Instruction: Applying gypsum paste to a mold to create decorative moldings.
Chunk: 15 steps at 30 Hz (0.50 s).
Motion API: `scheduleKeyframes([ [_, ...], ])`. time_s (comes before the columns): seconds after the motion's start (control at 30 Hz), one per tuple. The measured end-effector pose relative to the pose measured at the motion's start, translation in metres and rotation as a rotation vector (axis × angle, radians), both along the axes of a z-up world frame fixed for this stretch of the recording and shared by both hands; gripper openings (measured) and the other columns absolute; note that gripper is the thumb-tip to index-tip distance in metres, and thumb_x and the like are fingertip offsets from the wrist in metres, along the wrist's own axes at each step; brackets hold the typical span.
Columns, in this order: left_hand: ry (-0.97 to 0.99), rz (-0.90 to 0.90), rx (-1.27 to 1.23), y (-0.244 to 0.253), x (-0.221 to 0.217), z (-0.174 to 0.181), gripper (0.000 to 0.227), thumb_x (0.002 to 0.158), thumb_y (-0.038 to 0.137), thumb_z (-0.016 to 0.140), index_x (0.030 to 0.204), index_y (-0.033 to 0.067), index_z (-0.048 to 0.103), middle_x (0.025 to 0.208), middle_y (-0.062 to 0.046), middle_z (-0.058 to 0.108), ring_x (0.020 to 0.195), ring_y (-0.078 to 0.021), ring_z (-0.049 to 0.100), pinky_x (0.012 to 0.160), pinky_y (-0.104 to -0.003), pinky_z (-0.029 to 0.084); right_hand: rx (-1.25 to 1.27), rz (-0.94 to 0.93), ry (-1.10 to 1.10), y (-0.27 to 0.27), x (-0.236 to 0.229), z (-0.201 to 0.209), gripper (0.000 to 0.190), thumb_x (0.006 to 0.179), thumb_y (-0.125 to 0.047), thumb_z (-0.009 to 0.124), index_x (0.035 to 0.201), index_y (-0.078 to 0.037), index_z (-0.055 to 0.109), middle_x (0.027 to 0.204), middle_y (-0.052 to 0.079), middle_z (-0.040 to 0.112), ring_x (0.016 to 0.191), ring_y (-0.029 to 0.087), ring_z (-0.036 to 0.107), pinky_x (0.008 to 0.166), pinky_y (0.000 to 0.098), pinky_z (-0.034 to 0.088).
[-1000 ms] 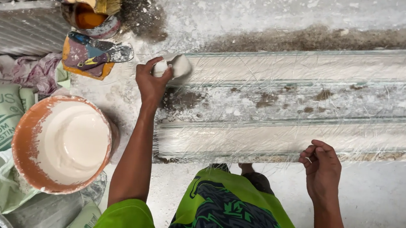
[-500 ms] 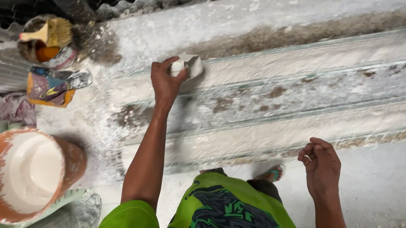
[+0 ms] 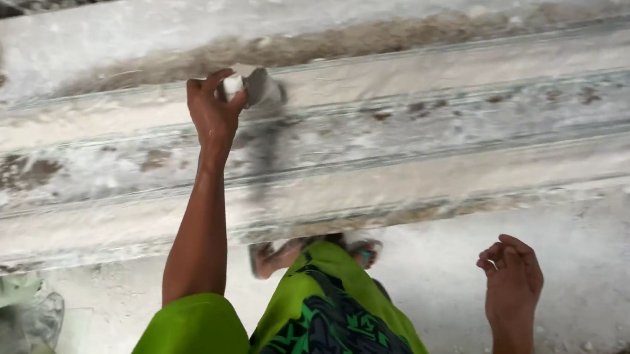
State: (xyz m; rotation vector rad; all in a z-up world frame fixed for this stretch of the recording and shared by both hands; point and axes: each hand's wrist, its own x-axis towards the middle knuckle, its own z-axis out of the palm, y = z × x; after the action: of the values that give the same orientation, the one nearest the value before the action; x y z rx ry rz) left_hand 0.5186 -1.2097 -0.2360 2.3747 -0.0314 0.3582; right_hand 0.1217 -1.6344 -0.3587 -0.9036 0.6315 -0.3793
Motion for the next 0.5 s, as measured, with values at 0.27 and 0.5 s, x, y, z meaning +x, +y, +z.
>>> scheduleKeyframes([
  [0.27,-0.146,-0.111,-0.042,-0.219,-0.011,-0.034,0.040,0.079,0.011,0.088,0.118,0.0128,0.077,0.109,-0.010,0.053,0.091,-0.0206,0.062,0.075,-0.036,0.054,-0.059,-0.028,-0.037,-0.179,-0.015,0.003,0.018,0.115,-0.012,0.052,0.128,-0.003,0.061,0.104,0.008,0.064,0.094,0.020,0.063,0.085,0.0381,0.053],
  [0.5,-0.094,-0.117,0.003,-0.408,-0.026,-0.083,0.039,0.082,0.008,0.088,0.118,0.0106,0.076,0.110,-0.011,0.052,0.084,-0.0190,0.065,0.073,-0.036,0.055,-0.085,-0.008,-0.099,-0.367,-0.007,-0.041,0.018,0.113,-0.009,0.055,0.129,-0.002,0.062,0.106,0.009,0.065,0.093,0.021,0.062,0.086,0.0382,0.053],
])
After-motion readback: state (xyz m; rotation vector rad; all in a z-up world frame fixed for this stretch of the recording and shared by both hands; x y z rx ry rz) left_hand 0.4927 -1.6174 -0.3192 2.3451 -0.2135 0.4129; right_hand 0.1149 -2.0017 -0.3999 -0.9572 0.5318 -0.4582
